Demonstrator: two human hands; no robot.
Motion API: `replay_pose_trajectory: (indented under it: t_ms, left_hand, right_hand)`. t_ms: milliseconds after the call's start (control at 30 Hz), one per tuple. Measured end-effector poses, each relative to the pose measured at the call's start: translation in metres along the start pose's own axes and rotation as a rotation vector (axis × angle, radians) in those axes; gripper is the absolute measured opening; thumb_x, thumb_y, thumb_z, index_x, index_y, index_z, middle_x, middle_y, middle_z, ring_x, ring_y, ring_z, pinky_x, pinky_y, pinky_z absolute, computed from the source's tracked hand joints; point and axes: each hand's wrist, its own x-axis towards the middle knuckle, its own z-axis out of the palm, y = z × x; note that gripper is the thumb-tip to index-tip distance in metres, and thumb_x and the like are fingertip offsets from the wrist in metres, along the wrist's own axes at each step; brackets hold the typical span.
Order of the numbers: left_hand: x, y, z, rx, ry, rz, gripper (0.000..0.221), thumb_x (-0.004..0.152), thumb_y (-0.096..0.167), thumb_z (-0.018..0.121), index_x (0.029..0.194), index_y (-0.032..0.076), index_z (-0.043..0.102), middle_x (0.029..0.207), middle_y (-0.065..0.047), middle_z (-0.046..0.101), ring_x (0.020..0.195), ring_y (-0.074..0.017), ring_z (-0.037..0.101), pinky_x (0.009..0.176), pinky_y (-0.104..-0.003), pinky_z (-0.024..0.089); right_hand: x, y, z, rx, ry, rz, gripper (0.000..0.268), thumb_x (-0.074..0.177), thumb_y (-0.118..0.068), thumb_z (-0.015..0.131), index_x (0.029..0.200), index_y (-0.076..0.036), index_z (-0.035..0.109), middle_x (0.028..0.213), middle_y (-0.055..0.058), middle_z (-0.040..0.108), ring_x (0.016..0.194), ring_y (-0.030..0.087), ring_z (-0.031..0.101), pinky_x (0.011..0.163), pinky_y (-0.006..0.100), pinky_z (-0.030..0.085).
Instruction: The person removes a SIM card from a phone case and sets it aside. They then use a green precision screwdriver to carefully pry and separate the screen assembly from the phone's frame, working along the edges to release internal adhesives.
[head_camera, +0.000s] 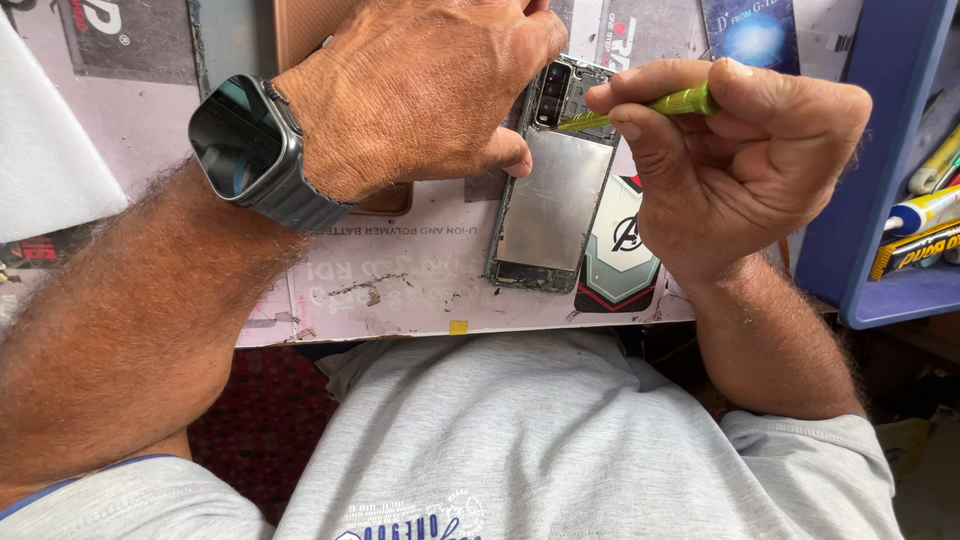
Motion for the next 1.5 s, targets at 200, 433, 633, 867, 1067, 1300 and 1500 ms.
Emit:
replay_pose_trajectory:
  t_ms: [200,433,633,867,1067,1300,1500]
  left_hand:
    - [0.001,0.001,0.001,0.003,-0.005,-0.009,0.072,0.068,0.05,0.092,0.113,-0.002,0.072,0.1,-0.018,0.072,0.093,-0.0333,0.071,0.075,-0.044,0.059]
    - [0.0,0.0,-0.001,-0.02,0.003,0.009,0.072,0.067,0.049,0.092,0.114,-0.002,0.072,0.11,-0.017,0.069,0.104,-0.0345,0.067,0.086,-0.045,0.056]
    - [0.0,-0.001,-0.004,-0.052,0.012,0.01,0.068,0.066,0.046,0.092,0.109,-0.003,0.072,0.118,-0.017,0.064,0.113,-0.0365,0.061,0.089,-0.049,0.053]
    - [0.003,0.0,-0.006,-0.025,0.023,0.025,0.07,0.065,0.048,0.092,0.111,-0.002,0.073,0.115,-0.016,0.064,0.11,-0.0349,0.062,0.088,-0.048,0.054]
    - [0.0,-0.001,-0.008,-0.014,0.016,0.024,0.068,0.065,0.046,0.093,0.112,-0.001,0.073,0.117,-0.015,0.064,0.113,-0.0346,0.06,0.09,-0.051,0.051]
    - [0.002,0.001,-0.007,-0.02,0.076,0.011,0.075,0.06,0.046,0.093,0.115,0.0,0.073,0.116,-0.016,0.061,0.112,-0.0348,0.06,0.094,-0.049,0.051]
    - [0.003,0.0,-0.007,-0.091,-0.072,-0.112,0.075,0.063,0.048,0.094,0.111,-0.004,0.07,0.116,-0.017,0.059,0.115,-0.0377,0.057,0.091,-0.051,0.049]
  right_hand:
    - [0.004,0.003,0.004,-0.051,-0.016,-0.05,0.041,0.102,0.003,0.062,0.13,0.001,0.032,0.1,0.034,0.069,0.085,0.031,0.077,0.069,0.034,0.069]
    - [0.006,-0.003,-0.001,-0.063,-0.025,-0.044,0.042,0.105,0.0,0.063,0.133,-0.002,0.033,0.102,0.031,0.069,0.084,0.031,0.077,0.071,0.036,0.071]
    - [0.004,0.004,-0.014,-0.13,0.073,0.011,0.042,0.107,-0.001,0.066,0.134,-0.006,0.035,0.1,0.03,0.07,0.083,0.031,0.077,0.071,0.034,0.069]
    - [0.002,0.013,-0.018,-0.095,0.036,0.008,0.042,0.106,-0.002,0.067,0.134,-0.006,0.037,0.099,0.027,0.069,0.086,0.031,0.078,0.071,0.035,0.071]
    - [0.005,0.014,-0.017,-0.115,0.047,0.02,0.04,0.106,0.0,0.067,0.131,-0.005,0.036,0.1,0.028,0.07,0.084,0.029,0.078,0.069,0.033,0.07]
    - [0.003,0.014,-0.018,-0.102,0.078,0.059,0.04,0.108,0.0,0.067,0.132,-0.005,0.036,0.097,0.025,0.066,0.086,0.031,0.078,0.073,0.037,0.073]
    - [0.002,0.009,-0.024,-0.119,0.114,0.089,0.041,0.108,0.0,0.07,0.131,-0.006,0.037,0.095,0.021,0.06,0.085,0.031,0.078,0.074,0.039,0.07]
